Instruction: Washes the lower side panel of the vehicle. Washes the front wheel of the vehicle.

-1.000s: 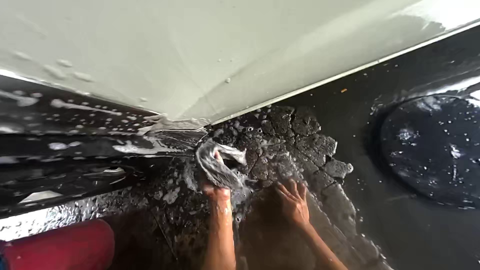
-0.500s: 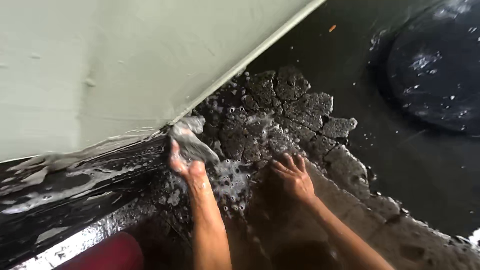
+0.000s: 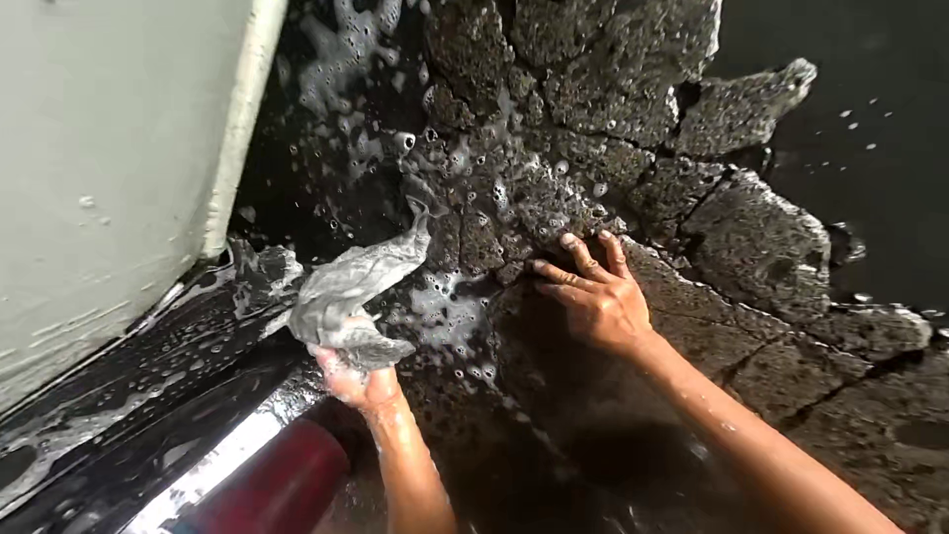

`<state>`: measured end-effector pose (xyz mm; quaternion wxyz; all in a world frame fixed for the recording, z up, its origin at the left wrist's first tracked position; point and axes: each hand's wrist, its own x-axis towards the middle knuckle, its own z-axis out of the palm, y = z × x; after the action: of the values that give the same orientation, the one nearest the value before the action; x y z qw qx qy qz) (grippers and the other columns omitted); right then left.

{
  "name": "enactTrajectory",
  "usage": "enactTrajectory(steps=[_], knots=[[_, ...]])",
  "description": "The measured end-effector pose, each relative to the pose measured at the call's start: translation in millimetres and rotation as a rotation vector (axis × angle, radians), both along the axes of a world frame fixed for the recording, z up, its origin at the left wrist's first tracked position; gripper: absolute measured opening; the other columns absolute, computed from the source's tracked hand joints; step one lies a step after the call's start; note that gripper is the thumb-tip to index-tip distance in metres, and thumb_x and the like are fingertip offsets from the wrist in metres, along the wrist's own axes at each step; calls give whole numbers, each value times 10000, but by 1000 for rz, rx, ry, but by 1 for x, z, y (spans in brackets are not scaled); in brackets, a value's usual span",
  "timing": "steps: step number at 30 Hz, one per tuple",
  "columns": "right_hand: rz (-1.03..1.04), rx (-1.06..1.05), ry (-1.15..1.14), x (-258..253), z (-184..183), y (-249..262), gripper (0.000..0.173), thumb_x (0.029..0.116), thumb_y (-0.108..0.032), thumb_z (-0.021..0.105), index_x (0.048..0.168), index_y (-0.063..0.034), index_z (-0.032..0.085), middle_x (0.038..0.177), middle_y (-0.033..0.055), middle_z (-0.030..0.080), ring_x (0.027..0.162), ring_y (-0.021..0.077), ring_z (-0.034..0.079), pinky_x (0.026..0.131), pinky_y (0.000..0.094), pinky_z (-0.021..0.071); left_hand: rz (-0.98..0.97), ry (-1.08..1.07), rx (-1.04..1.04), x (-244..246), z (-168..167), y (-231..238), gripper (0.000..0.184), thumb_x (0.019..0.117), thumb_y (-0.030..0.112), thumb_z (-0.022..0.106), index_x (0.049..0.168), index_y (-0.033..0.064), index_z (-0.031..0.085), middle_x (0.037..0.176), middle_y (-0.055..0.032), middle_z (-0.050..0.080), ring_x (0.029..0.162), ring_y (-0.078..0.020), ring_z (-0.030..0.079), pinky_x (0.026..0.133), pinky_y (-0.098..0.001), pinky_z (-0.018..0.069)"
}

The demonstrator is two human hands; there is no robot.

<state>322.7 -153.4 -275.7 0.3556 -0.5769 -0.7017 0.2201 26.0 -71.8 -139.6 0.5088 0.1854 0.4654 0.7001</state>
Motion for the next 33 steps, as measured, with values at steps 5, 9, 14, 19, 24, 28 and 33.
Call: enactTrajectory(steps=[5, 9, 14, 19, 24, 28, 33], knots=[[1, 8, 46, 0, -2, -1, 345, 934, -93, 465, 1039, -115, 793, 1307, 18, 706, 1443, 319, 453, 1231, 621, 169, -46, 41, 76, 13, -1, 16, 429, 1108, 335, 248, 1249, 75, 558, 1185, -84, 674, 1147, -211, 650, 1006, -373, 535], [0, -3, 29, 3, -6, -2, 353, 951, -80, 467, 1082, -140, 790, 1334, -3, 691, 1464, 304, 426, 1240, 618, 157, -75, 71, 253, 20, 18, 63, 337, 1079, 215, 272, 1270, 52, 497, 1294, -93, 613, 1261, -199, 574, 1090, -368, 468], [2, -56, 1, 2, 3, 4, 417, 956, -22, 413, 1057, -164, 792, 1313, 9, 703, 1410, 361, 488, 1199, 667, 196, 32, -148, 119, 47, 38, 78, 283, 1095, 222, 336, 1259, 132, 548, 1198, -15, 649, 1126, -135, 639, 987, -332, 540], [-3, -66, -57, -1, 10, 10, 424, 922, -7, 417, 1041, -137, 803, 1297, 41, 710, 1391, 419, 493, 1184, 699, 175, 273, 28, -282, 59, 45, 38, 227, 1063, 162, 425, 1137, 101, 631, 987, -61, 698, 912, -174, 687, 802, -394, 593], [-1, -92, -135, -1, 9, 8, 438, 932, 8, 411, 1050, -157, 798, 1314, 15, 701, 1427, 387, 457, 1216, 657, 143, 265, 208, -381, 55, 40, 14, 330, 1113, 183, 361, 1254, -9, 590, 1044, -91, 676, 930, -127, 658, 856, -305, 565], [-11, -91, -175, -5, 12, 8, 416, 912, 32, 440, 1049, -132, 796, 1296, 41, 709, 1408, 410, 474, 1204, 669, 163, 126, 765, -478, 40, 31, -12, 338, 1073, 72, 402, 1276, -109, 603, 1188, -186, 676, 1114, -142, 645, 1015, -279, 508], [-36, -127, -244, -12, 17, 5, 369, 966, -20, 460, 1184, -90, 750, 1328, 104, 686, 1402, 449, 469, 1198, 688, 176, -162, 983, -683, 14, 2, -35, 361, 1067, 75, 431, 1349, -90, 582, 1338, -251, 622, 1280, -239, 584, 1128, -352, 428]])
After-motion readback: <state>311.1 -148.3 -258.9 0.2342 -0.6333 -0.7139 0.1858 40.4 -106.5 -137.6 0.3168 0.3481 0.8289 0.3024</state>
